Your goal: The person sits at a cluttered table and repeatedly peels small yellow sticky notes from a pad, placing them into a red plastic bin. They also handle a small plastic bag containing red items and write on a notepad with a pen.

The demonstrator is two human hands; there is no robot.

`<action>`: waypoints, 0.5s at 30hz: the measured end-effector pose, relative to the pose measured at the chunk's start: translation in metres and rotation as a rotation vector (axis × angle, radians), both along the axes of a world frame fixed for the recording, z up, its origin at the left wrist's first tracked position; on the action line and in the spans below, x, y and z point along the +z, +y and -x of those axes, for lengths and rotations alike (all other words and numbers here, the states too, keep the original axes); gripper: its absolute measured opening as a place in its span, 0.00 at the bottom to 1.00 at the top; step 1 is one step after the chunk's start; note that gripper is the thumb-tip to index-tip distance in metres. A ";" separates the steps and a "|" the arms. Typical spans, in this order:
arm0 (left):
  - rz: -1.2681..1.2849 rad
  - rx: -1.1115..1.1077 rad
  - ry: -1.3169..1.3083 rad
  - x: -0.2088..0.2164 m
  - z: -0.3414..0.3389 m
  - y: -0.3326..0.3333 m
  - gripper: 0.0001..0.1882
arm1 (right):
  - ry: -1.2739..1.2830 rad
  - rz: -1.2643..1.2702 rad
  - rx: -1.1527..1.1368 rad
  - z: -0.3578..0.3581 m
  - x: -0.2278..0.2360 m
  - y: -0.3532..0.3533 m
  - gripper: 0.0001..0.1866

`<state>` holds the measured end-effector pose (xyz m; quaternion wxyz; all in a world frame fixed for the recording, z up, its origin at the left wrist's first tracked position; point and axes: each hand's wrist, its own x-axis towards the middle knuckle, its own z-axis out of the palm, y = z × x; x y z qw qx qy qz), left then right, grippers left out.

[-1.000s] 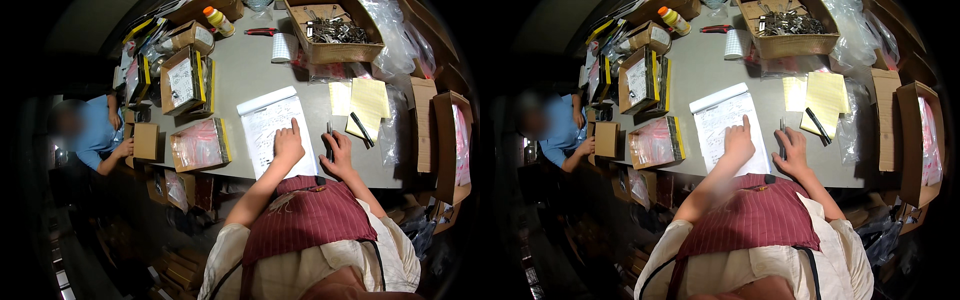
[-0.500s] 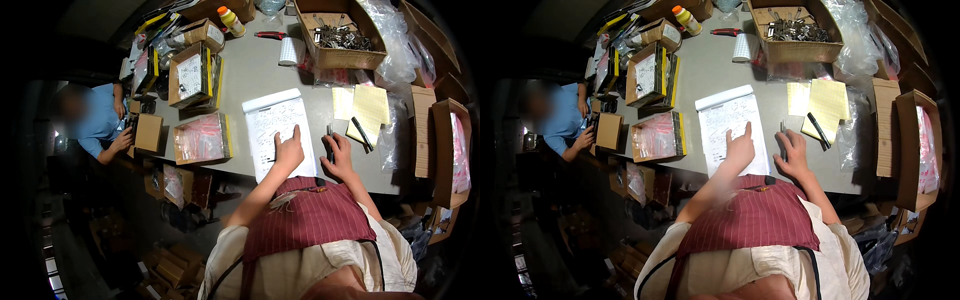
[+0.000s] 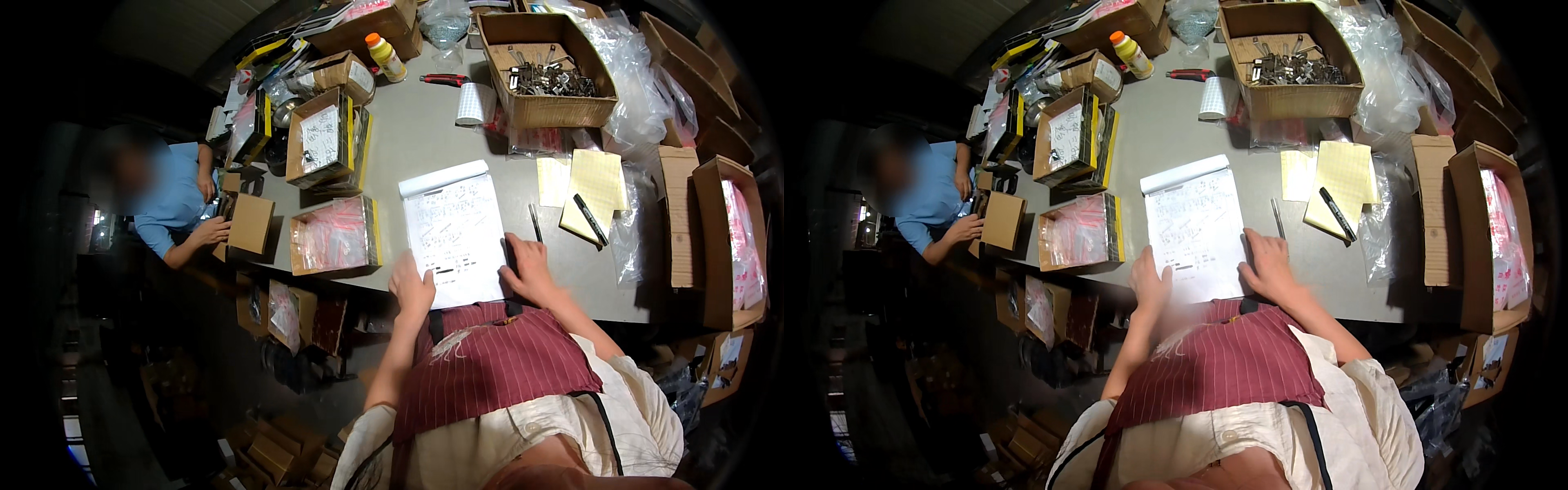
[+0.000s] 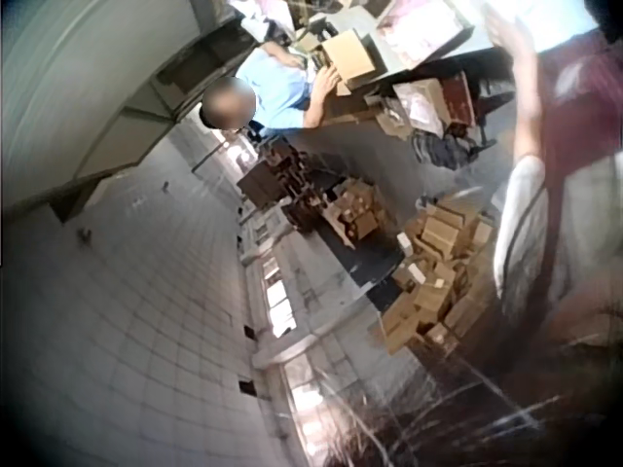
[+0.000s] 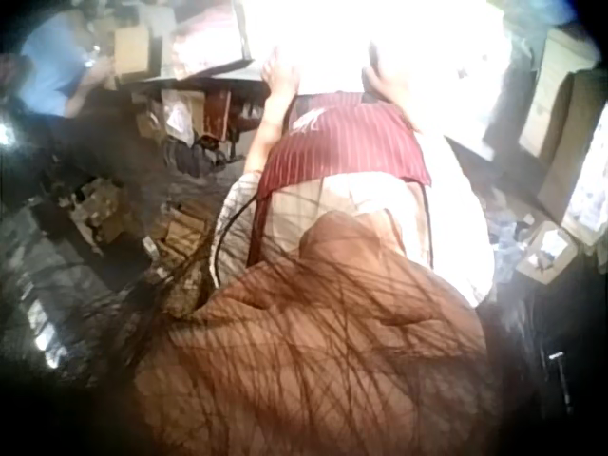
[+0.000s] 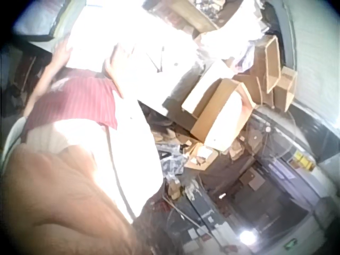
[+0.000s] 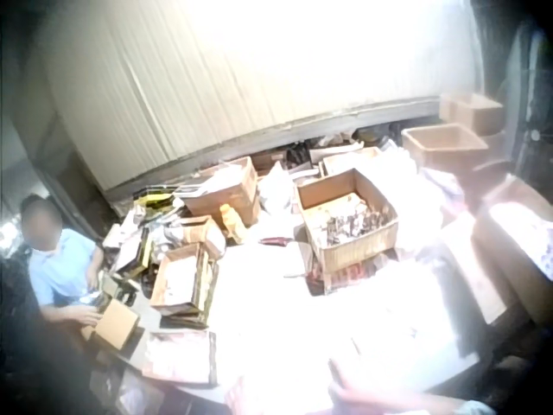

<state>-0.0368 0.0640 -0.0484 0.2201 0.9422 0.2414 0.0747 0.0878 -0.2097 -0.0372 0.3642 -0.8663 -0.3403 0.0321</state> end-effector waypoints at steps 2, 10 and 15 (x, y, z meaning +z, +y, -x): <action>0.050 0.009 0.006 0.000 -0.003 -0.005 0.36 | 0.029 -0.040 -0.011 0.004 -0.003 0.008 0.36; 0.366 0.098 -0.128 -0.010 -0.005 0.017 0.35 | 0.221 -0.134 0.015 -0.004 -0.014 0.012 0.34; 0.587 0.220 -0.127 0.000 0.017 0.016 0.27 | 0.304 0.062 0.043 -0.066 -0.011 0.034 0.32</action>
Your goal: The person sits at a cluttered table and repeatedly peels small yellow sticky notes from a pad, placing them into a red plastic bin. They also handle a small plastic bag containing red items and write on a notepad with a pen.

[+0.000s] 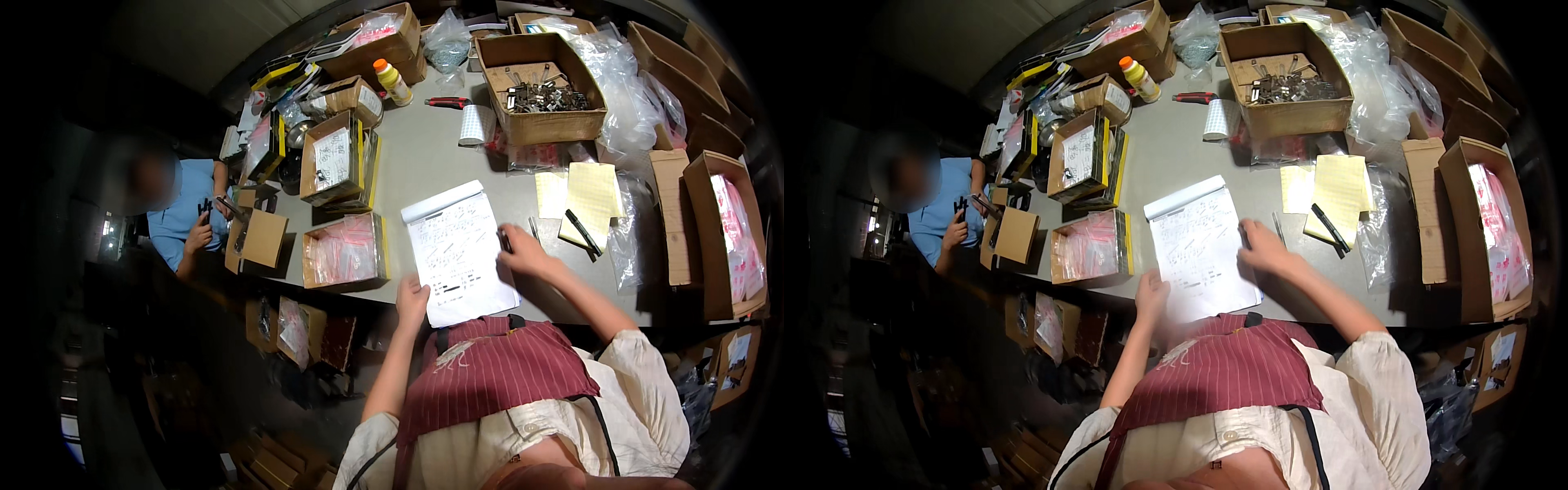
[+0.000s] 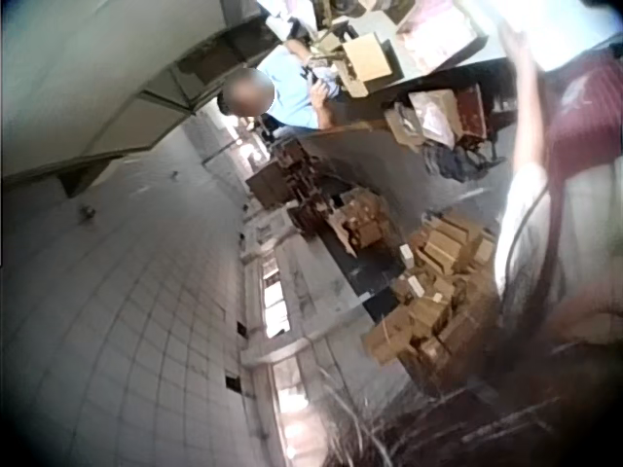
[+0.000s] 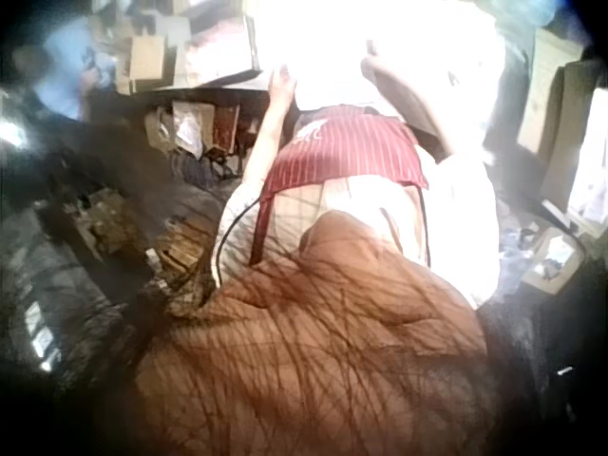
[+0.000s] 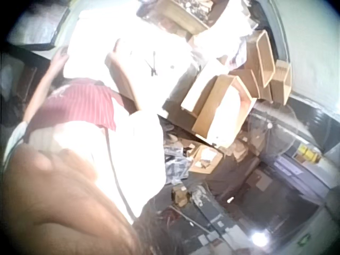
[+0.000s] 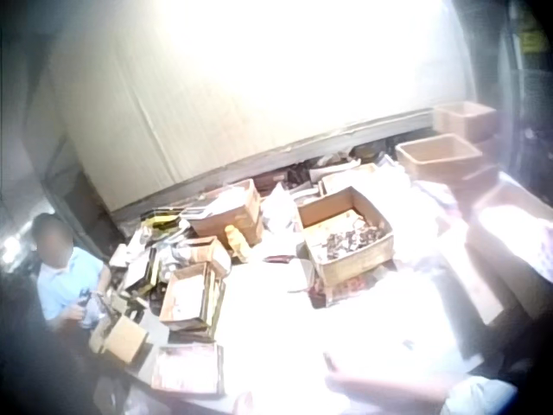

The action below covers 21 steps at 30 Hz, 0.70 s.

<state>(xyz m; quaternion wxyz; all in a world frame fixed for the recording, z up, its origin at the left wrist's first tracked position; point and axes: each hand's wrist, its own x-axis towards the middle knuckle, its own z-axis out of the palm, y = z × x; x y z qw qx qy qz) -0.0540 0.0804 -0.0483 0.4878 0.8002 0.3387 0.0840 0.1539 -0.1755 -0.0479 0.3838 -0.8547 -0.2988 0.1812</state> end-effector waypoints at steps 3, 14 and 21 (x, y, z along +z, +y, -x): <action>-0.099 -0.024 0.160 0.015 0.006 -0.011 0.19 | -0.307 -0.091 -0.020 -0.055 -0.012 0.029 0.34; 0.614 0.063 0.147 -0.011 0.074 -0.038 0.15 | -0.353 0.201 0.217 -0.128 -0.007 0.102 0.45; 0.837 0.212 -0.062 -0.021 0.075 -0.046 0.11 | 0.350 -0.002 0.302 -0.164 0.019 0.079 0.25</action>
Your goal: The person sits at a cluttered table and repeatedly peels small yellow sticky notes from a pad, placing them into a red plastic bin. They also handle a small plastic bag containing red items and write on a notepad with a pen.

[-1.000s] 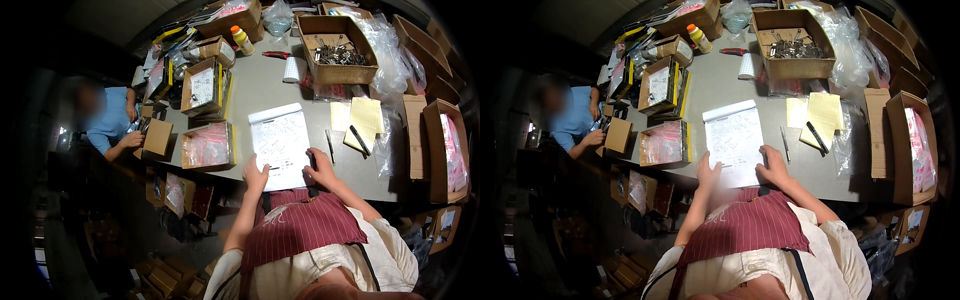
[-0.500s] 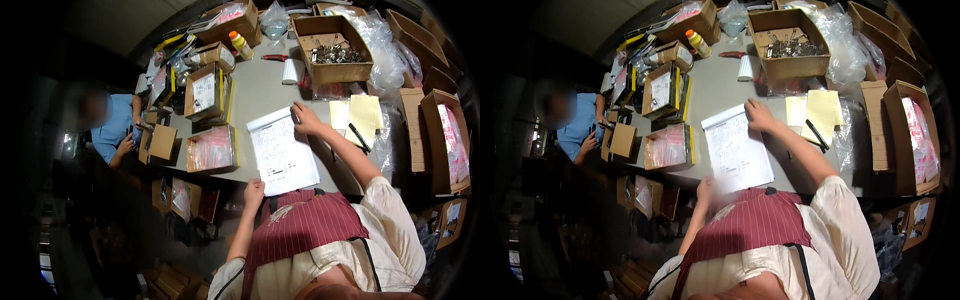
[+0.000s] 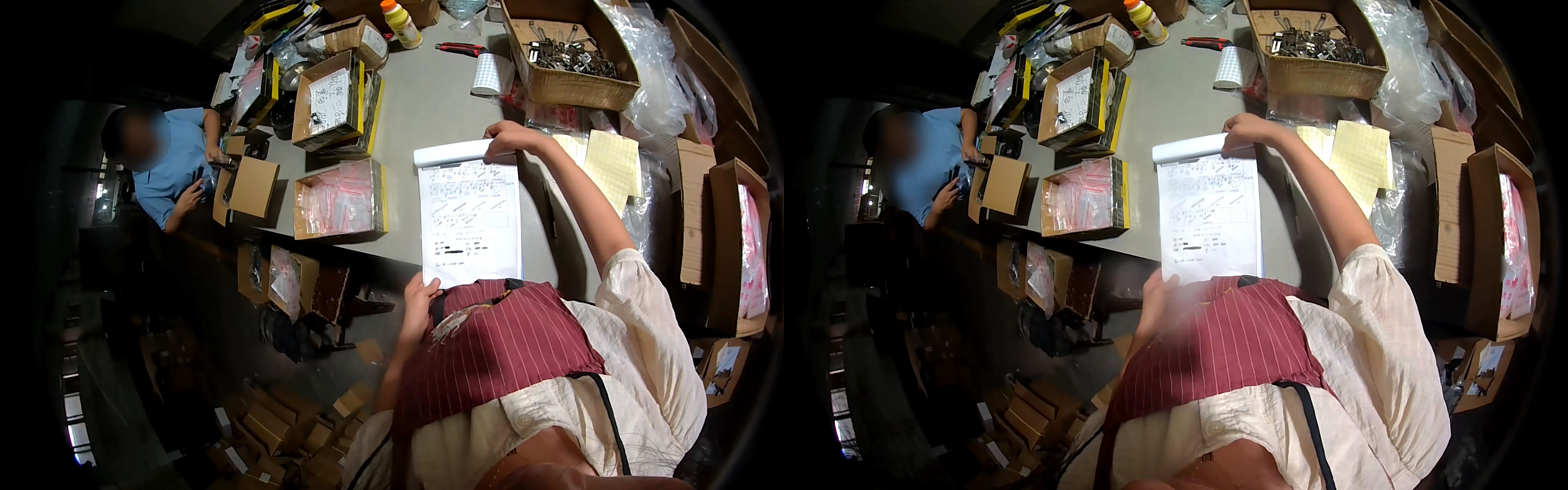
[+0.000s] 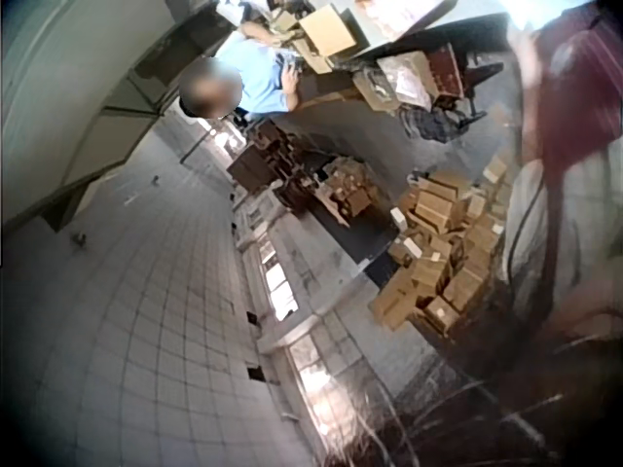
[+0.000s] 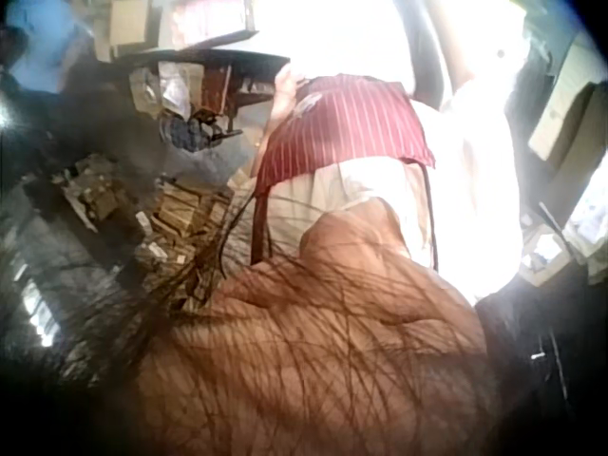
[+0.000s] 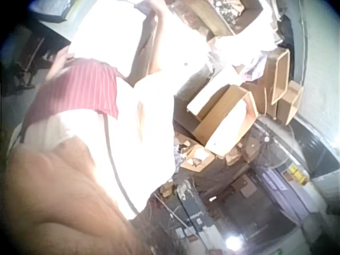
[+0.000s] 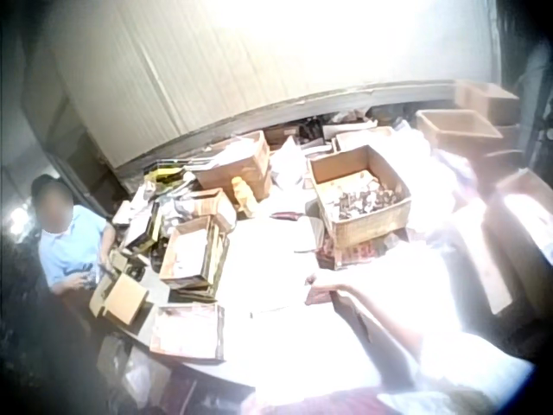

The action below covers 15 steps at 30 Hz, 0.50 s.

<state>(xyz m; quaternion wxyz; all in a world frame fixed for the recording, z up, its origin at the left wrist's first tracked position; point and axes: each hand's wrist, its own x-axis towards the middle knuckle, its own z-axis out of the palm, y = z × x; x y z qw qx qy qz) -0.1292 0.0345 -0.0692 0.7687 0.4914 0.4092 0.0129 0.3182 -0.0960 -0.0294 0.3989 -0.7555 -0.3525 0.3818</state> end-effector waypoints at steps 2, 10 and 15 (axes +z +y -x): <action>-0.010 0.011 -0.054 0.009 -0.007 0.000 0.11 | 0.499 -0.186 -0.019 -0.004 0.007 -0.018 0.25; -0.038 0.056 -0.207 0.030 -0.030 -0.005 0.14 | 1.361 -0.843 -0.538 0.115 -0.040 -0.110 0.26; -0.054 -0.083 -0.241 0.026 -0.045 0.005 0.14 | 1.011 -0.809 -0.650 0.204 -0.019 -0.122 0.28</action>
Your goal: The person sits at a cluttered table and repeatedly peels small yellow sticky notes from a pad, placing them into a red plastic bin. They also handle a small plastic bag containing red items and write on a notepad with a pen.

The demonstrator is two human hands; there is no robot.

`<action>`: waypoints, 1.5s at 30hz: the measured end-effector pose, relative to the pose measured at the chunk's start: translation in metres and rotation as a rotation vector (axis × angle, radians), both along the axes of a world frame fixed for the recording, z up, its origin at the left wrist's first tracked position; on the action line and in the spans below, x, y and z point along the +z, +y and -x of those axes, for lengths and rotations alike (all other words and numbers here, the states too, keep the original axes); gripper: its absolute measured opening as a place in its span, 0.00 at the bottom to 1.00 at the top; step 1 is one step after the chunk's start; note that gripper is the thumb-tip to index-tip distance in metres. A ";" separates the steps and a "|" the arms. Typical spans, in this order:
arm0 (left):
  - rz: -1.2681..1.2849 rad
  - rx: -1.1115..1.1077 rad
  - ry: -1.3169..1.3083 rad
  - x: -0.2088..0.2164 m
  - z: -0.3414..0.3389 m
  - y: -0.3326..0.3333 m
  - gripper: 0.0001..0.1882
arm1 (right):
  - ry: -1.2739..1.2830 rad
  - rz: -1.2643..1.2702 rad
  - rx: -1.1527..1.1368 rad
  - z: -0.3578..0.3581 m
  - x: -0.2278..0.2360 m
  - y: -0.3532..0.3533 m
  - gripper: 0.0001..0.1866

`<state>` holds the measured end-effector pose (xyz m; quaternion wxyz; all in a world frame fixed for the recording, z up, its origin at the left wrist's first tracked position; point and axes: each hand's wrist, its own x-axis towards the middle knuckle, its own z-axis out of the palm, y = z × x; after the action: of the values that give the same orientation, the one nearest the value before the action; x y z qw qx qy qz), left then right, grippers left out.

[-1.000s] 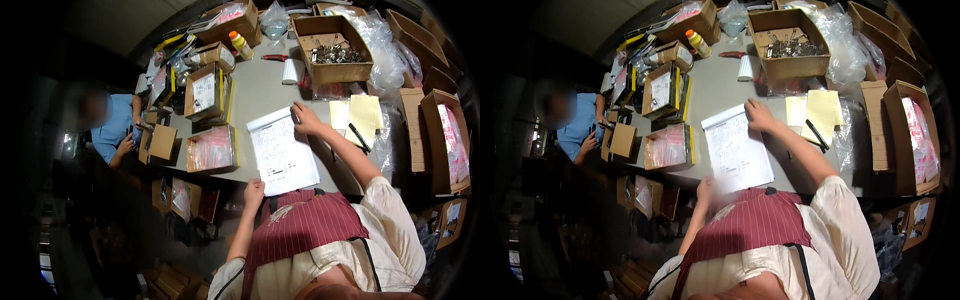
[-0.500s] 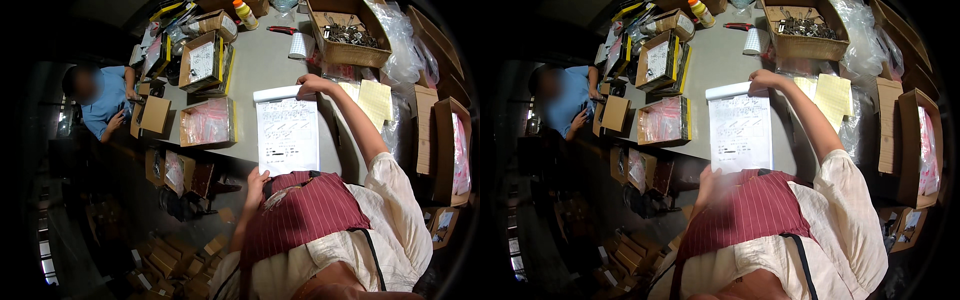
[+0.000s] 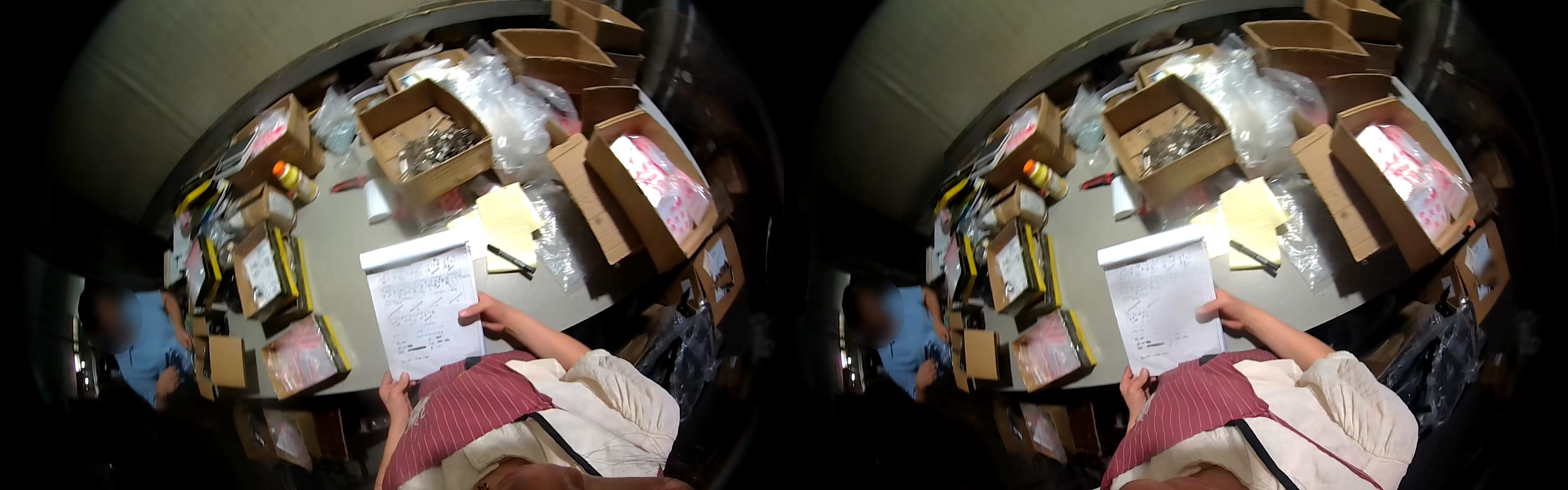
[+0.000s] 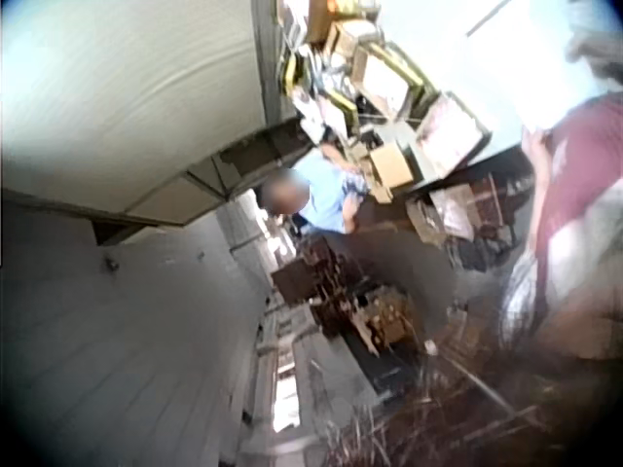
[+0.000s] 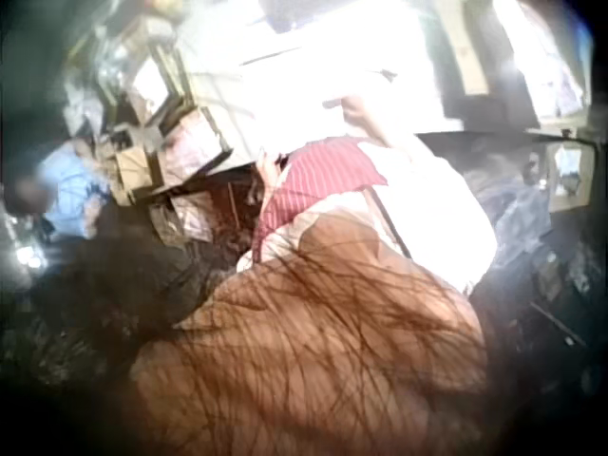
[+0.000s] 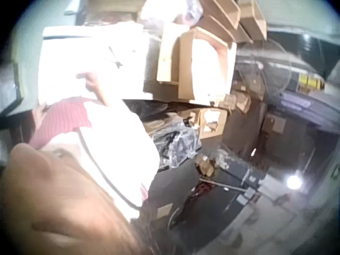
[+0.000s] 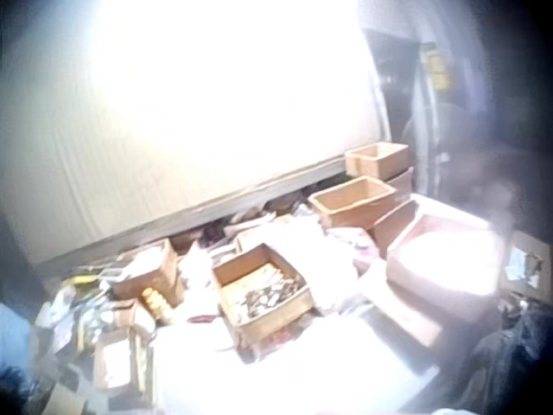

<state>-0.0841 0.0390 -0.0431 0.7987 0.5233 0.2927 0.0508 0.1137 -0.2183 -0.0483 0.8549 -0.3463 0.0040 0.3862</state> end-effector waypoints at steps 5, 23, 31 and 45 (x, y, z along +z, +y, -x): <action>-0.013 -0.179 -0.087 0.023 -0.047 -0.012 0.14 | -0.192 0.177 -0.263 -0.004 0.029 -0.028 0.29; -0.065 -0.283 -0.022 0.022 -0.088 -0.012 0.18 | -0.121 -0.055 -0.600 -0.250 0.150 -0.122 0.24; -0.034 -0.181 0.028 0.012 -0.082 -0.014 0.19 | -0.090 0.013 -0.440 -0.242 0.145 -0.075 0.26; -0.276 -0.245 0.174 -0.045 -0.075 0.014 0.19 | -0.321 0.229 -0.146 -0.150 0.150 0.068 0.28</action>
<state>-0.0093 0.0535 -0.0882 0.6914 0.6617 0.2853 -0.0525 0.2633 -0.1504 0.1015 0.8252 -0.4972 -0.0634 0.2603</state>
